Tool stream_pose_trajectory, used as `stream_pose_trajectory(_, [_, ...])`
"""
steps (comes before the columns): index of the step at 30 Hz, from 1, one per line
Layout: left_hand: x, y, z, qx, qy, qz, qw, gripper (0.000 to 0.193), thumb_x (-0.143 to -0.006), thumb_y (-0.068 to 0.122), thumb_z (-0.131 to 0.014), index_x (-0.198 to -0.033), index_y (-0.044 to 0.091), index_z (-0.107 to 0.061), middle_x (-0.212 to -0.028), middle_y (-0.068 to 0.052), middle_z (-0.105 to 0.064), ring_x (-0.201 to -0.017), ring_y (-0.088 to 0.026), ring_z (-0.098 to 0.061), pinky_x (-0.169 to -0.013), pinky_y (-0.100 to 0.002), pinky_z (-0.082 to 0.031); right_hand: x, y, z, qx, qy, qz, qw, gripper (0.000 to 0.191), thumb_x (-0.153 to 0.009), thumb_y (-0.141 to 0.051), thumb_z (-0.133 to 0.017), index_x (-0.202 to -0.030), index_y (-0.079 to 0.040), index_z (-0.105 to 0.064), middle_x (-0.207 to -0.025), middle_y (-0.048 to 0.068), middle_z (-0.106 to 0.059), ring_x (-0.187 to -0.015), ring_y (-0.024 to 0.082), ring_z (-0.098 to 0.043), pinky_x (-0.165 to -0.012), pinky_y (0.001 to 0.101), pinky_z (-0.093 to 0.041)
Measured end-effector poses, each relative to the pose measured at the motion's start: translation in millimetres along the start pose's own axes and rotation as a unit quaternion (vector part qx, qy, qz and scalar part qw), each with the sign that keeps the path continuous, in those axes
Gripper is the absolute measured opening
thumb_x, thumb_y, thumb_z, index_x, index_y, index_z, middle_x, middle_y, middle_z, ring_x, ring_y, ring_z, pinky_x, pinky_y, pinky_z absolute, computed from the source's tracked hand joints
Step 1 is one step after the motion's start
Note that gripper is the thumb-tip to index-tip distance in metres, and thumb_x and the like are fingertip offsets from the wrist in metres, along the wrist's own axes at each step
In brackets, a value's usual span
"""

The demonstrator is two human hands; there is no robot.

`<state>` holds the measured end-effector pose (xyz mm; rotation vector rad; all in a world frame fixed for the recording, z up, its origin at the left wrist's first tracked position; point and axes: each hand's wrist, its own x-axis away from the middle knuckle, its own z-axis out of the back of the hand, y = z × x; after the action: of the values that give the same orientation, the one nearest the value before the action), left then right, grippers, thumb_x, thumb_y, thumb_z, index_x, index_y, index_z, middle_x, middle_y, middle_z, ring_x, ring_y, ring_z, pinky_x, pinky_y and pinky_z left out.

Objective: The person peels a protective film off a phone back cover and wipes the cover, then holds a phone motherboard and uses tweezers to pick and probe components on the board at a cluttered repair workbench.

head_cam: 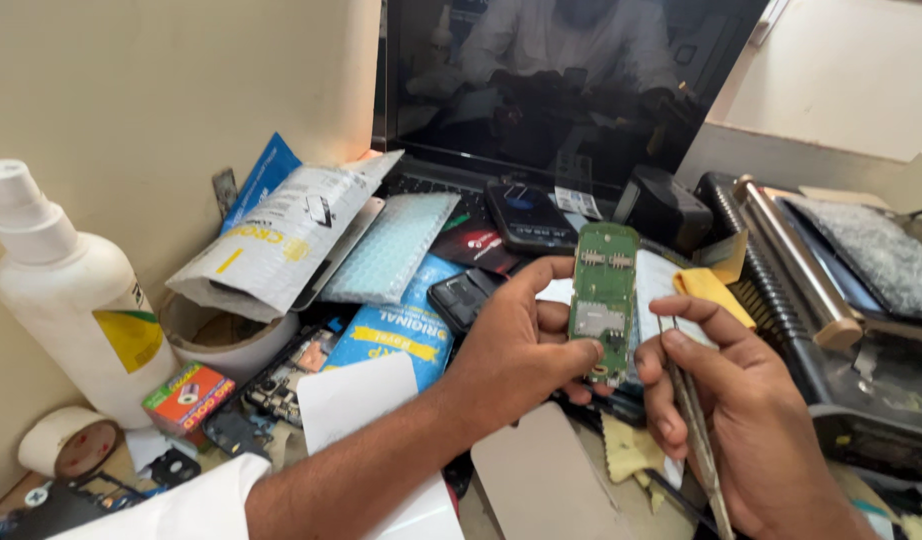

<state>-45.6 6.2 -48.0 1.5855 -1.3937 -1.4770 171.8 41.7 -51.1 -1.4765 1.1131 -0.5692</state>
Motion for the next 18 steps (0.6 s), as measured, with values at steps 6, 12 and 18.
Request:
stream_pose_trajectory(6, [1.2,-0.7,0.6,-0.023,0.004,0.01,1.0,0.069,-0.082,-0.003,-0.064,-0.146,-0.007,-0.038,-0.095,-0.015,-0.075,-0.074,-0.014,-0.073,-0.058,-0.025,-0.06,1.5,-3.7,-5.9,0.015,-0.001,-0.004,1.0,0.027,-0.107,-0.008,-0.054,-0.132,-0.003,-0.06,-0.084,0.011,-0.065,-0.05,0.013,-0.057,-0.04,0.0258,-0.046])
stream_pose_trajectory(12, [1.9,-2.0,1.3,-0.045,0.003,0.008,0.999,0.07,-0.083,-0.002,-0.063,-0.146,-0.006,-0.035,-0.097,-0.016,-0.075,-0.075,-0.014,-0.074,-0.059,-0.025,-0.062,4.7,-4.4,-11.5,0.048,0.02,-0.021,0.998,0.022,-0.108,-0.01,-0.053,-0.122,0.001,-0.066,-0.083,0.01,-0.065,-0.05,0.012,-0.056,-0.039,0.0241,-0.044])
stream_pose_trajectory(18, [1.1,-2.9,1.5,-0.049,-0.003,-0.004,0.999,0.069,-0.082,-0.002,-0.063,-0.146,-0.009,-0.036,-0.096,-0.017,-0.075,-0.075,-0.015,-0.074,-0.058,-0.024,-0.062,5.4,-4.8,-13.4,0.054,0.009,-0.022,0.998,0.02,-0.108,-0.01,-0.052,-0.119,0.002,-0.066,-0.083,0.01,-0.064,-0.05,0.011,-0.056,-0.039,0.0237,-0.044])
